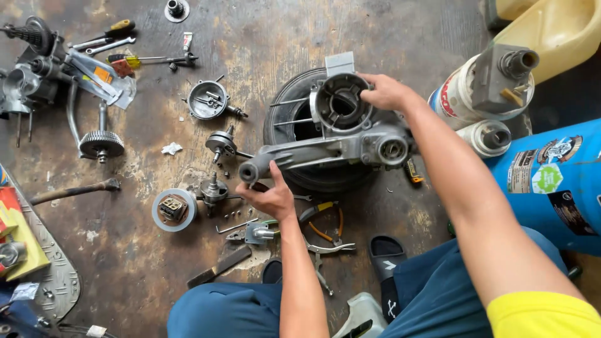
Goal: The person sits on the workshop floor with a motorcycle engine/swingarm assembly resting on a tire. They use a yellow utility knife to scrape and cut along the edge of the aluminum casing, repeatedly repositioning and flipping the heavy assembly to reach different sides, and continue scraping the casting edges.
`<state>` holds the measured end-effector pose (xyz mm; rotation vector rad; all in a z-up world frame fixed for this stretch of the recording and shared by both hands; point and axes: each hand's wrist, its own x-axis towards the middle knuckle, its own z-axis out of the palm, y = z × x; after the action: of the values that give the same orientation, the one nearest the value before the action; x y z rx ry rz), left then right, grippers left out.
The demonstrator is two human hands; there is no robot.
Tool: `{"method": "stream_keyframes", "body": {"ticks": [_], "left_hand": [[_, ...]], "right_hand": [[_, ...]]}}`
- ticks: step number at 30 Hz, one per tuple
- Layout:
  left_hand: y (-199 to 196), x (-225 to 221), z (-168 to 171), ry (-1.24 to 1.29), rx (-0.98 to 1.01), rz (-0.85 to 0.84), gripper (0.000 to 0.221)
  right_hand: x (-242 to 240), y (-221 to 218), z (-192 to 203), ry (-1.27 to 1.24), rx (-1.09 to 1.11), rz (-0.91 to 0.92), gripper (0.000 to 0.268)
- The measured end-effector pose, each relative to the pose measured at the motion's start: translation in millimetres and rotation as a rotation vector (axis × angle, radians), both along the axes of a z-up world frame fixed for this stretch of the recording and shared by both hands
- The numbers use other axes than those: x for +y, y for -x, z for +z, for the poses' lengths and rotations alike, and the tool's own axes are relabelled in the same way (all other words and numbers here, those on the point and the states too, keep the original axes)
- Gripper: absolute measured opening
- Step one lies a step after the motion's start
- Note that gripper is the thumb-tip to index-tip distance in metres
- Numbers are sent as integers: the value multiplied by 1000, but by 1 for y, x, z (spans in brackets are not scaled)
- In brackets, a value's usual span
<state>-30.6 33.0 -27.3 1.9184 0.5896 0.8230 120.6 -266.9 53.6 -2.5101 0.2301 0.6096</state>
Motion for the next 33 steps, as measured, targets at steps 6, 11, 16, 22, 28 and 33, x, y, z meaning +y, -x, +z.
{"method": "stream_keyframes", "body": {"ticks": [6, 11, 16, 22, 28, 33], "left_hand": [[-16, 1, 25, 29, -37, -84, 56], [-18, 2, 19, -21, 22, -75, 56], [-15, 16, 25, 5, 130, -155, 72], [-16, 23, 62, 78, 95, -64, 100], [-25, 33, 161, -158, -196, -531, 34], [-25, 40, 166, -157, -26, -1081, 32]], "right_hand": [[-13, -6, 33, 275, 191, 217, 60], [-8, 10, 32, 296, -204, 216, 48], [83, 90, 87, -127, -969, 147, 22], [125, 168, 19, -701, -196, 145, 23], [137, 230, -222, 201, -6, 338, 28], [147, 278, -279, 537, -383, 510, 42]]}}
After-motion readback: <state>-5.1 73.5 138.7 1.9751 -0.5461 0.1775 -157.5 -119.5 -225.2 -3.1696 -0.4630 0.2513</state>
